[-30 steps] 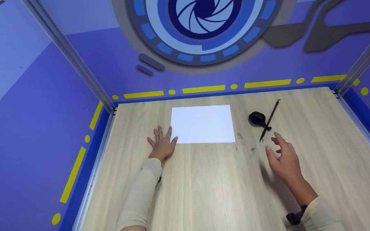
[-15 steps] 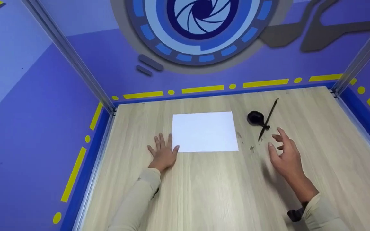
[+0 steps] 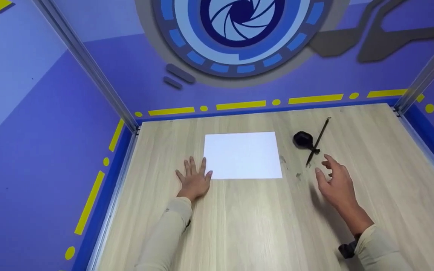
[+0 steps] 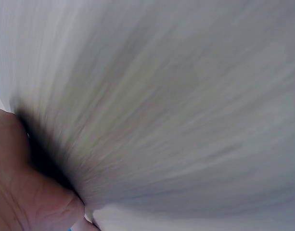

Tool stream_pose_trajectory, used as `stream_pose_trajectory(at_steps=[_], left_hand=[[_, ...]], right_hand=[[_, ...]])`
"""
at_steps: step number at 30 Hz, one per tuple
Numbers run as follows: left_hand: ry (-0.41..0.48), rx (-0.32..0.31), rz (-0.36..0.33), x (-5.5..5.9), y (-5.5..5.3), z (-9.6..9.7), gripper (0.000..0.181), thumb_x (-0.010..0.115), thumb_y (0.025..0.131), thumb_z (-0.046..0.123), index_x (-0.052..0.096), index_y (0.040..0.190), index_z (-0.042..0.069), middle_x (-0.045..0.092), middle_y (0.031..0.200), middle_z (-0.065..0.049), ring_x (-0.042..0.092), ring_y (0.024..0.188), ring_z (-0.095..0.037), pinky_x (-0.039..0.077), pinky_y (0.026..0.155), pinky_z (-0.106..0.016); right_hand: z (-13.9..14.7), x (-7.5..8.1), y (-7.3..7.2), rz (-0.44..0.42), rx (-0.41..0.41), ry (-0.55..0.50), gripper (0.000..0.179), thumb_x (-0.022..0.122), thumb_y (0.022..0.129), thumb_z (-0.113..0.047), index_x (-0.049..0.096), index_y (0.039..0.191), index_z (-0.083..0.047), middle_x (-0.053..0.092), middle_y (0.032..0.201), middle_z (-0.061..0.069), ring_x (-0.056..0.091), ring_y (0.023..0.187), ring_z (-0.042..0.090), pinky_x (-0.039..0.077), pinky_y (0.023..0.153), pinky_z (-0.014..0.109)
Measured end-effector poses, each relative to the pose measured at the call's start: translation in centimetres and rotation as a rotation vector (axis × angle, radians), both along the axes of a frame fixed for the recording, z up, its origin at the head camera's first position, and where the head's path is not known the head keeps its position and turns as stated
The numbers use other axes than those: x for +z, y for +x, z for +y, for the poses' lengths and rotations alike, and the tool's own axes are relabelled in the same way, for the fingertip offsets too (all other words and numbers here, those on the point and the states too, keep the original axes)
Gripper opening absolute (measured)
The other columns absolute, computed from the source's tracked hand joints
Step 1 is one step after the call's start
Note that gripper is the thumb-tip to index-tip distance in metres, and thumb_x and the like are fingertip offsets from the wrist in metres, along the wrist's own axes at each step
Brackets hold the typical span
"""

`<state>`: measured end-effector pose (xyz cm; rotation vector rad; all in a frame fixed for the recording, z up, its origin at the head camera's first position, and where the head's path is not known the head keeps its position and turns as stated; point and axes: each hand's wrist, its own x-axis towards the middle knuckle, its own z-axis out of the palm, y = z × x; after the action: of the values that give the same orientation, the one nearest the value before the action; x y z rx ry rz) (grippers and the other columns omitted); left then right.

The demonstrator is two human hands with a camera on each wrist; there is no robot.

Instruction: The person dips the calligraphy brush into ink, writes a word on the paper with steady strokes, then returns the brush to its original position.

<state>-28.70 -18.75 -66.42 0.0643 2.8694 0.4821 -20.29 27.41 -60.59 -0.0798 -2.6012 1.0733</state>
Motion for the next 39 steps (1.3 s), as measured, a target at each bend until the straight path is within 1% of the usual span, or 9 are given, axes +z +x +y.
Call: stream_pose_trajectory(at_steps=[6,10,16,20,22,25,32,37,39], left_hand=[[-0.001,0.001,-0.020,0.3,-0.1,0.1,0.070,0.024,0.113,0.061,0.005,0.173,0.033,-0.019,0.179,-0.020,-0.021,0.165,-0.047,-0.015,0.123,-0.082],[-0.012,0.002,-0.033,0.2,-0.2,0.0,0.070,0.022,0.112,0.062,0.002,0.173,0.033,-0.021,0.179,-0.020,-0.022,0.165,-0.045,-0.015,0.122,-0.082],[-0.032,0.002,-0.018,0.2,0.0,-0.2,0.070,0.023,0.113,0.061,0.006,0.174,0.032,-0.018,0.179,-0.021,-0.019,0.166,-0.047,-0.012,0.123,-0.082],[-0.013,-0.001,-0.013,0.2,0.0,-0.1,0.070,0.024,0.113,0.060,0.007,0.174,0.030,-0.018,0.179,-0.023,-0.020,0.165,-0.048,-0.013,0.123,-0.082],[-0.007,-0.001,-0.015,0.3,0.0,0.0,0.070,0.024,0.113,0.059,0.006,0.174,0.029,-0.018,0.179,-0.023,-0.021,0.165,-0.048,-0.014,0.123,-0.082],[-0.013,0.002,-0.026,0.5,-0.2,0.1,0.070,0.024,0.114,0.058,0.006,0.174,0.029,-0.018,0.179,-0.022,-0.021,0.165,-0.048,-0.014,0.123,-0.081],[0.012,0.005,-0.070,0.8,-0.2,0.0,0.071,0.025,0.113,0.060,0.005,0.174,0.029,-0.020,0.179,-0.021,-0.021,0.166,-0.047,-0.016,0.124,-0.080],[0.037,0.010,-0.092,0.7,-0.3,-0.2,0.072,0.026,0.112,0.062,0.004,0.174,0.031,-0.024,0.178,-0.018,-0.025,0.165,-0.044,-0.018,0.124,-0.078],[0.033,0.008,-0.093,0.7,-0.4,-0.2,0.072,0.025,0.112,0.063,0.004,0.174,0.032,-0.024,0.178,-0.018,-0.025,0.165,-0.043,-0.016,0.124,-0.079]], right_hand=[[0.5,-0.3,-1.9,-0.094,-0.025,-0.097,0.054,0.055,0.110,-0.031,0.053,0.153,0.001,0.066,0.137,0.027,0.060,0.122,0.041,0.046,0.096,0.045],[0.9,-0.6,-3.4,-0.166,-0.085,-0.197,0.055,0.050,0.112,-0.036,0.054,0.152,0.002,0.061,0.140,0.027,0.056,0.130,0.042,0.046,0.102,0.048],[1.9,-1.2,-5.8,-0.275,-0.205,-0.329,0.056,0.044,0.112,-0.044,0.057,0.150,-0.005,0.062,0.138,0.018,0.057,0.122,0.026,0.046,0.095,0.034],[2.8,-1.2,-7.2,-0.328,-0.229,-0.374,0.056,0.043,0.112,-0.046,0.058,0.149,-0.007,0.061,0.137,0.012,0.056,0.115,0.017,0.046,0.090,0.027],[3.3,-1.1,-7.9,-0.353,-0.234,-0.392,0.058,0.042,0.112,-0.048,0.056,0.150,-0.006,0.061,0.139,0.012,0.057,0.117,0.018,0.047,0.090,0.026],[3.7,-1.0,-8.9,-0.394,-0.238,-0.407,0.062,0.041,0.112,-0.050,0.054,0.152,-0.004,0.059,0.145,0.016,0.057,0.126,0.024,0.048,0.094,0.030],[5.0,-1.3,-10.9,-0.517,-0.227,-0.408,0.070,0.039,0.111,-0.054,0.051,0.153,0.001,0.051,0.157,0.024,0.050,0.144,0.040,0.047,0.112,0.048],[5.3,-1.3,-12.2,-0.570,-0.203,-0.487,0.071,0.040,0.111,-0.053,0.049,0.156,0.000,0.043,0.166,0.023,0.039,0.157,0.041,0.039,0.126,0.051],[5.2,-1.3,-12.6,-0.597,-0.188,-0.463,0.071,0.040,0.111,-0.055,0.051,0.156,-0.001,0.044,0.167,0.022,0.036,0.159,0.041,0.029,0.132,0.055]])
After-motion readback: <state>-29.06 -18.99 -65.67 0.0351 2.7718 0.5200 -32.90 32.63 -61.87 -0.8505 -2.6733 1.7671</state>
